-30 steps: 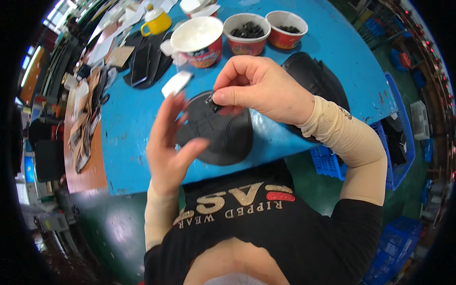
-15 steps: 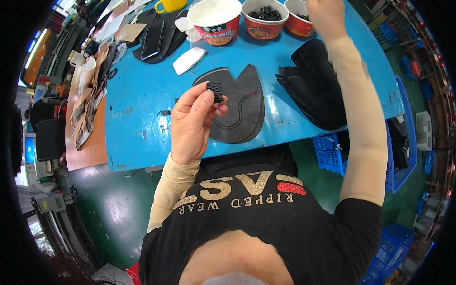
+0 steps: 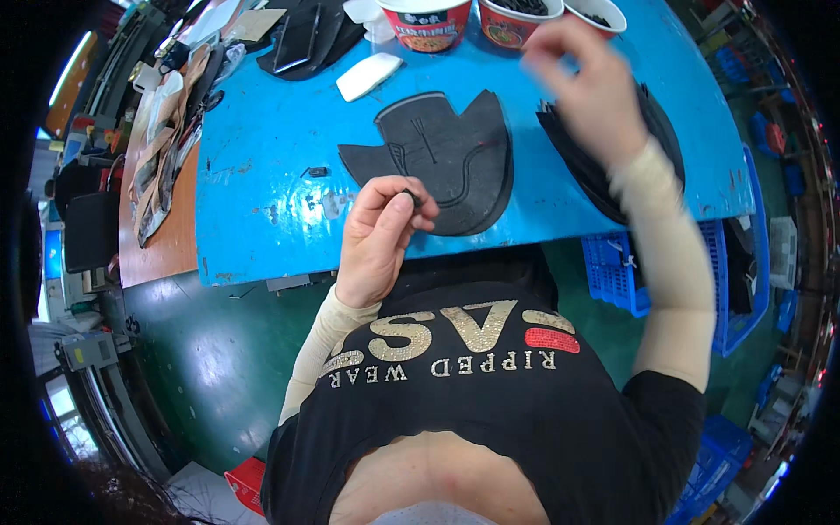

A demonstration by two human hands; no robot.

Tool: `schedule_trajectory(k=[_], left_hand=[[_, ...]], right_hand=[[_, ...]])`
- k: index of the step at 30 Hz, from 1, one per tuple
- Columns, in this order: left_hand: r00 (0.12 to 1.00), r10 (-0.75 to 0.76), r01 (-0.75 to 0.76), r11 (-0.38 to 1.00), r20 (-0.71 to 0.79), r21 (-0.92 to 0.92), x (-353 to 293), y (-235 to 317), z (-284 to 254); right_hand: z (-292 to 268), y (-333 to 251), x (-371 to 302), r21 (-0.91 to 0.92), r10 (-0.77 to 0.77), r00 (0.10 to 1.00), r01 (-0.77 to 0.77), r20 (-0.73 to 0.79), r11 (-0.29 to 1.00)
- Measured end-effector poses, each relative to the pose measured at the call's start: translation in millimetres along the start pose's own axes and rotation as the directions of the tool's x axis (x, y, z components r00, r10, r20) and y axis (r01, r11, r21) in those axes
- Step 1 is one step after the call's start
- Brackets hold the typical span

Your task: The person attaches small plastic clips to a shoe upper component by hand.

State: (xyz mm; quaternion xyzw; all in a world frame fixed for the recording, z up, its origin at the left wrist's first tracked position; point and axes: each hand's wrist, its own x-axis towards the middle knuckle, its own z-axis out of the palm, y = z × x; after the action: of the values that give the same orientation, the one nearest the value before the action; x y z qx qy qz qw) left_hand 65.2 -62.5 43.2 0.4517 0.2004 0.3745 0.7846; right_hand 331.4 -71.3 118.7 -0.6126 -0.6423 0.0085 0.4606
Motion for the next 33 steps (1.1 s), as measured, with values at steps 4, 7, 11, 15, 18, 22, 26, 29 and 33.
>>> schedule_trajectory(k=[4, 7, 11, 15, 18, 22, 26, 29, 33], left_hand=[[0.994, 0.100, -0.102, 0.992, 0.033, 0.079, 6.6, -15.4, 8.0], [0.990, 0.139, -0.141, 0.983, 0.027, 0.118, 3.5, -19.0, 4.6], [0.986, 0.165, -0.155, 0.937, -0.007, 0.314, 0.6, -22.2, -2.6], [0.988, 0.153, -0.157, 0.927, 0.039, 0.340, 2.1, -17.3, -7.7], [0.991, 0.091, -0.121, 0.931, 0.103, 0.345, 4.2, -6.4, -11.1], [0.952, 0.211, -0.291, 0.846, 0.220, 0.446, 13.1, -6.8, -18.6], [0.949, 0.152, -0.267, 0.852, 0.276, 0.451, 14.9, -2.7, -19.6], [0.964, 0.119, -0.225, 0.839, 0.236, 0.495, 14.5, -4.5, -24.7], [0.898, 0.336, -0.424, 0.493, 0.283, 0.760, 24.5, -2.6, -21.8]], right_hand=[[55.3, -60.2, -89.3, 0.467, 0.191, 0.957, -0.275, 0.219, 0.840], [75.0, -59.6, -104.8, 0.700, 0.360, 0.897, -0.428, 0.254, 0.572], [81.9, -49.4, -112.3, 0.410, 0.204, 0.968, -0.246, 0.145, 0.878], [86.4, -51.0, -116.2, 0.622, 0.300, 0.943, -0.322, 0.144, 0.714], [74.5, -52.8, -104.8, 0.778, 0.451, 0.748, -0.606, 0.487, 0.165], [69.1, -49.2, -101.4, 0.687, 0.379, 0.622, -0.725, 0.685, -0.051], [63.1, -46.8, -98.1, 0.585, 0.327, 0.494, -0.751, 0.805, -0.306], [63.2, -44.7, -97.5, 0.630, 0.314, 0.547, -0.701, 0.776, -0.335], [69.5, -26.7, -79.4, 0.790, 0.441, 0.803, -0.547, 0.402, 0.276]])
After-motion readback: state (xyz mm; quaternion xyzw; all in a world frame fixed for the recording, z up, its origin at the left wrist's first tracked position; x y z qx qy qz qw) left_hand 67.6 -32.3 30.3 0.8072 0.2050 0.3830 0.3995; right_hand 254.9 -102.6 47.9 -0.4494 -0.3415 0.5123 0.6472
